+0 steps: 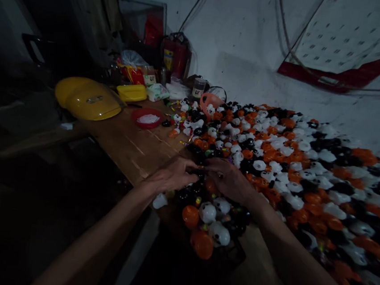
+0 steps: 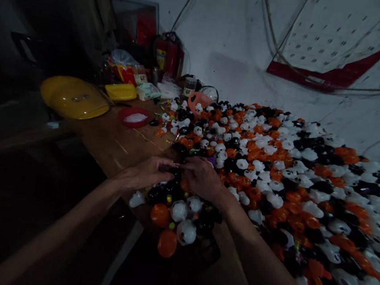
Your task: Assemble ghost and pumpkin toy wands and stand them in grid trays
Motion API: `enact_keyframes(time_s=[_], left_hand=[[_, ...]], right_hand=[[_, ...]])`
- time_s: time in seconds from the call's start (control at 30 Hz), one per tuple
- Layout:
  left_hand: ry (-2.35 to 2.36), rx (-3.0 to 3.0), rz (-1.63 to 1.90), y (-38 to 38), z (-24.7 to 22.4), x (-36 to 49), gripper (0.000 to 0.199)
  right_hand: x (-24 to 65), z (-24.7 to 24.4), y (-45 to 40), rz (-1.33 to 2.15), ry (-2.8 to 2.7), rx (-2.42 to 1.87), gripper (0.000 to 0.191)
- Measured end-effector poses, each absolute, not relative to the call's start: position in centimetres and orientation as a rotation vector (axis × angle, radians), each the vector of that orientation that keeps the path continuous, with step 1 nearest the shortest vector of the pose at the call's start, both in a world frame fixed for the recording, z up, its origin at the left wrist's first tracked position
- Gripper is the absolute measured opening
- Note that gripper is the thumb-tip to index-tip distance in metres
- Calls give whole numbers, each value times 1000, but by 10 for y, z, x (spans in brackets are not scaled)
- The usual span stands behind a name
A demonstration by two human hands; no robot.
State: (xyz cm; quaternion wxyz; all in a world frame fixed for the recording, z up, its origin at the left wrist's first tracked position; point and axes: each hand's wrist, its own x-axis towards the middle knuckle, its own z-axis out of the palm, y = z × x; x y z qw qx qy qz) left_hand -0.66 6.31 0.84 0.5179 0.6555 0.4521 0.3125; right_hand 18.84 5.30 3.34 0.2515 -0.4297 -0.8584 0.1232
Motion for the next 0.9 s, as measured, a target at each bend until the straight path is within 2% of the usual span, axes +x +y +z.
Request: enact_keyframes(time_s=[0.1, 0.17, 0.23, 0.33, 0.43, 0.53, 0.73, 0.9], left_hand=[[1051, 1538, 750, 58, 8, -8, 38], [1035, 1505, 769, 54, 8, -10, 34], [1024, 1469, 819, 53, 8, -11, 27], [1035, 1428, 883, 52, 7, -10, 25], [1120, 1396, 890, 52, 4, -11, 37], [1167, 1430, 919, 49, 1, -13, 47], [1145, 1647, 917, 45, 5, 0, 37], [1095, 1669, 1010, 48, 7, 9, 35]], right_hand=[[191, 37, 52, 521, -2228, -1231, 31], [194, 39, 54, 685, -2178, -1203, 40], [197, 39, 60, 811, -2164, -1127, 41], [203, 36, 70, 747, -2035, -1152, 40], [208, 32, 75, 654, -1916, -1371, 41], [211, 32, 72, 748, -2077, -1393, 37], [202, 36, 66, 764, -2224, -1262, 28], [212, 32, 69, 873, -1921, -1278, 43]])
